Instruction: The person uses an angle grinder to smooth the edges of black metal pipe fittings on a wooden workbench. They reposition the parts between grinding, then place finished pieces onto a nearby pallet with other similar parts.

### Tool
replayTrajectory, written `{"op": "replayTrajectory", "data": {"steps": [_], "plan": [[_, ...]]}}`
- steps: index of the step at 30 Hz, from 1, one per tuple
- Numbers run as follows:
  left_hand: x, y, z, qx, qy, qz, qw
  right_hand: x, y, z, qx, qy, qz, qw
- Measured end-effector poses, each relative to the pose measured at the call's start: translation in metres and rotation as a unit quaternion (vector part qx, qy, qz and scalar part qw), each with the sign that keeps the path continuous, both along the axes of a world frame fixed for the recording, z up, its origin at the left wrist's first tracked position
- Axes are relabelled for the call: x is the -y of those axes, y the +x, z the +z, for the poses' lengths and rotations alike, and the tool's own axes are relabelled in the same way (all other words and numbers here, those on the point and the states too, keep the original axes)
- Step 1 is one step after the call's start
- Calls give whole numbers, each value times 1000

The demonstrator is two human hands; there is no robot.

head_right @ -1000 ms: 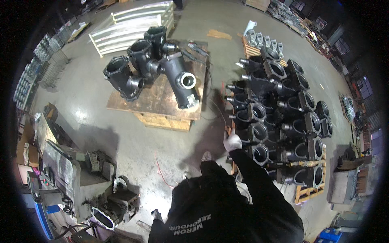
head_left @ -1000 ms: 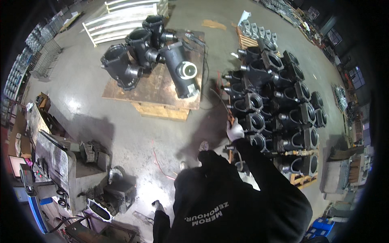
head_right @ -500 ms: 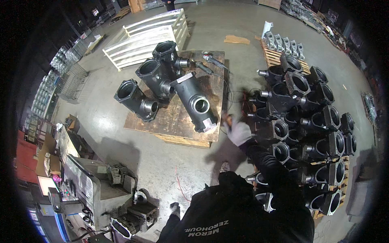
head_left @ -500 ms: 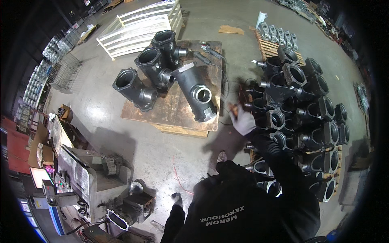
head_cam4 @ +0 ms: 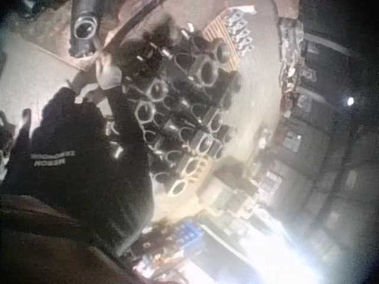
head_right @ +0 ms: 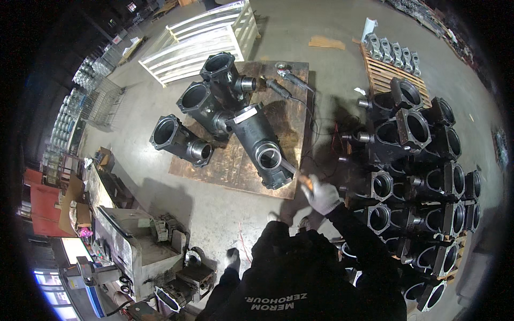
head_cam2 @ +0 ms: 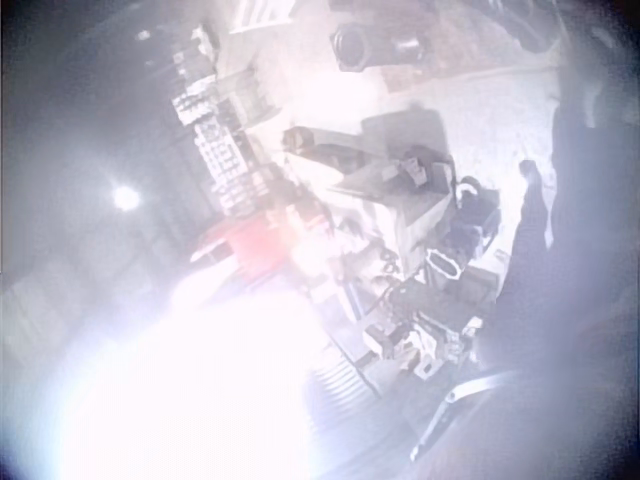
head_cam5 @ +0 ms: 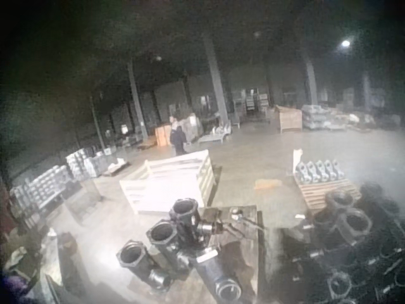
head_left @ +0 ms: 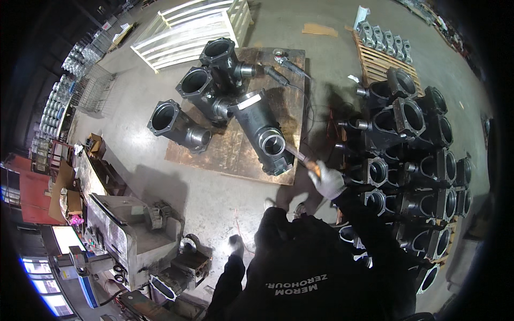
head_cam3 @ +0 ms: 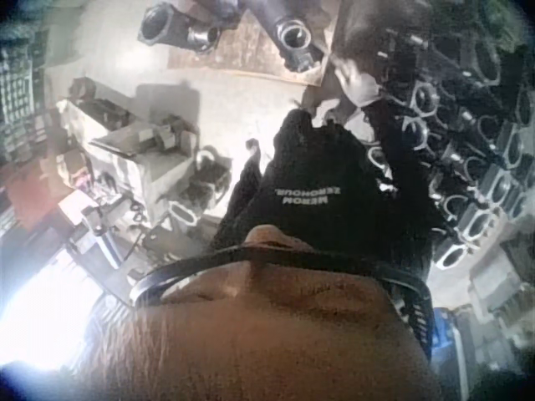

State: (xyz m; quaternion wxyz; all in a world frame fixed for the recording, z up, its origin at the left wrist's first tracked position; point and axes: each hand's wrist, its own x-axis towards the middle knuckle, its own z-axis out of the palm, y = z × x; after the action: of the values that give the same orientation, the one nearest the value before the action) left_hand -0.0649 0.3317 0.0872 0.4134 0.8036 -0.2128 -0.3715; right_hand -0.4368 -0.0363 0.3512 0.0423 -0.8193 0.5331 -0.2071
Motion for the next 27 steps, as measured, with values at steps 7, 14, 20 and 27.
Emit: {"op": "replayTrajectory", "data": {"steps": [7,14,20,27], "plan": [[246,23,91,127,-55,-136,981,12,22,-3,-19,110,-63,992],[473,37,201,289,-198,-194,916,35,44,5,11,261,-73,963],[553,50,216,342,-237,-283,864,54,61,20,116,253,-96,956],[577,58,223,318,-188,-359,857,83,50,27,218,337,-52,915]]}}
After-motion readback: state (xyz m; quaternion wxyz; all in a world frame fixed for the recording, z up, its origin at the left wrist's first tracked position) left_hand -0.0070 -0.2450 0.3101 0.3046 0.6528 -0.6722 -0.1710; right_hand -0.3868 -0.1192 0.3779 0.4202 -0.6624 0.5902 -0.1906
